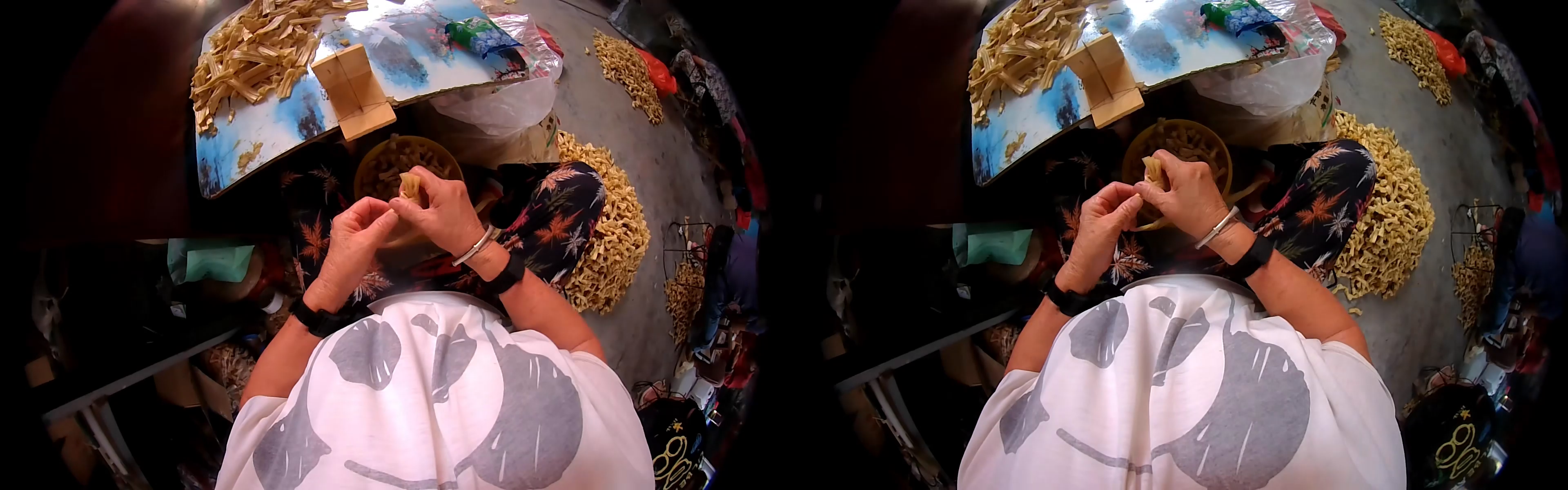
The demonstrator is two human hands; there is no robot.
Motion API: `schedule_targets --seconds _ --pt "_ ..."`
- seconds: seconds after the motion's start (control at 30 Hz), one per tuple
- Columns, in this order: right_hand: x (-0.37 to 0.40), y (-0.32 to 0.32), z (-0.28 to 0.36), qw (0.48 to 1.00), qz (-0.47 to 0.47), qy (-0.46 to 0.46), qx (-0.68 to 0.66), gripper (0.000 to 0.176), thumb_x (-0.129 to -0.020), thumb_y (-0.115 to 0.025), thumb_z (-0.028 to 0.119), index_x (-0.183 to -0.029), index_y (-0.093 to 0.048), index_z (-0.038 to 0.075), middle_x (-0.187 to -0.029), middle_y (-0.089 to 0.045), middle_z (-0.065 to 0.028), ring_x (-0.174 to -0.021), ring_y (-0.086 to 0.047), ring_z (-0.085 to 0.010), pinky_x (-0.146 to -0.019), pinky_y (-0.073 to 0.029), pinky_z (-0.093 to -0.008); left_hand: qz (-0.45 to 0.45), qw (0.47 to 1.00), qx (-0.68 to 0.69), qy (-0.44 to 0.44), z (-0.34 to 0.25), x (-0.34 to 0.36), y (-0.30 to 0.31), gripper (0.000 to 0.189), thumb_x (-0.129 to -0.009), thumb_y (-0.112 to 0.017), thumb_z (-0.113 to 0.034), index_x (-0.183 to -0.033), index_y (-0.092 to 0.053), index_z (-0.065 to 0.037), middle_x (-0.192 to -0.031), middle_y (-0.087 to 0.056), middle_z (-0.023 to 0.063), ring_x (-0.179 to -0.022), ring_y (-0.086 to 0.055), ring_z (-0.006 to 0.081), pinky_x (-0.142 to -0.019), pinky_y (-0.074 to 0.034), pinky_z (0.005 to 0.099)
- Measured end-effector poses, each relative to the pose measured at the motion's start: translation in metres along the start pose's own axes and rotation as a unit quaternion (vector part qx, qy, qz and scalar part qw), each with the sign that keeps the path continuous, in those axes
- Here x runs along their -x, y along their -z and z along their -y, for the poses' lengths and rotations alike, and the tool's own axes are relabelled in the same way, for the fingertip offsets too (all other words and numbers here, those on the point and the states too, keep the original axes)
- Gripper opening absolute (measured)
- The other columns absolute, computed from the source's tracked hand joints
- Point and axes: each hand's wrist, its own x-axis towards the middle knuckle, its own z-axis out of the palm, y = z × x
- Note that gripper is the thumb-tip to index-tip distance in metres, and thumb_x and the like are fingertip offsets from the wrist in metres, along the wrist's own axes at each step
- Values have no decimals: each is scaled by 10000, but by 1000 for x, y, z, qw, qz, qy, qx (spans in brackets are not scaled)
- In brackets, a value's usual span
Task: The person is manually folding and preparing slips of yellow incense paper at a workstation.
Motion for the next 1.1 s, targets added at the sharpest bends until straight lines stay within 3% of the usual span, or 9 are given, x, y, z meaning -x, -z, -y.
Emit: schedule_targets --seconds 0.2,0.23,0.27,0.37,0.47,0.6,0.7,0.9,1.1 --pt "-1 -5 -9 934 105 -180 -289 136 -872 -697 148 -884 -600 53 -720 -591 35 -651 -539 -30 -587 -461 -213 -37 991 -114 -58 -7 4 12 104 -936 -653 -134 -936 -685 -35 -739 -537 -84 -632 -413 4 -552 -316 169" --pt "-1 -4 -10 929 106 -186 -303 129 -874 -695 140 -889 -601 53 -740 -597 36 -663 -544 -30 -594 -461 -209 -42 989 -129 -61 -8 5 17 105 -936 -653 -130 -929 -686 -31 -730 -531 -88 -630 -412 3 -548 -310 169" --pt "-2 -2 -12 923 106 -190 -316 121 -876 -693 132 -894 -603 53 -759 -603 38 -674 -550 -31 -602 -461 -205 -47 989 -129 -46 -11 7 20 105 -907 -662 -99 -881 -679 2 -749 -610 -42 -710 -513 36 -638 -427 199" --pt "-9 1 -7 928 109 -196 -297 121 -886 -686 120 -936 -606 43 -787 -612 26 -694 -557 -37 -622 -469 -207 -45 993 -104 -33 -10 5 27 100 -904 -666 -98 -893 -680 0 -732 -597 -39 -691 -503 38 -611 -422 215" --pt "-30 2 -11 947 89 -143 -274 147 -916 -671 168 -968 -631 36 -773 -613 24 -680 -554 -43 -619 -470 -208 -51 979 -160 -114 -11 -11 37 93 -895 -671 -86 -909 -673 6 -709 -603 11 -639 -510 79 -583 -426 239" --pt "-72 15 9 955 56 -108 -271 204 -971 -601 220 -996 -657 26 -742 -621 25 -645 -549 -40 -596 -459 -203 -69 899 -346 -260 -58 -42 47 106 -910 -669 -74 -955 -660 22 -714 -563 7 -656 -489 69 -598 -420 224" --pt "-105 14 19 993 -40 -4 -110 194 -968 -599 207 -992 -641 19 -705 -642 -67 -624 -607 -122 -592 -490 -277 -124 902 -328 -254 -79 -75 53 124 -918 -667 -117 -925 -667 7 -654 -538 -16 -629 -471 50 -566 -402 222" --pt "-153 3 7 986 -142 81 -9 140 -933 -620 159 -938 -612 19 -843 -668 -174 -735 -660 -319 -638 -506 -373 -168 889 -331 -267 -94 -132 65 145 -911 -673 -148 -927 -694 -5 -646 -569 -11 -620 -499 58 -573 -421 230" --pt "-172 -13 -22 976 -120 121 133 118 -878 -627 128 -891 -579 21 -827 -630 -178 -821 -621 -390 -713 -493 -452 -191 915 -276 -223 -74 -155 63 167 -910 -650 -148 -925 -690 13 -675 -611 1 -668 -519 60 -639 -451 243"
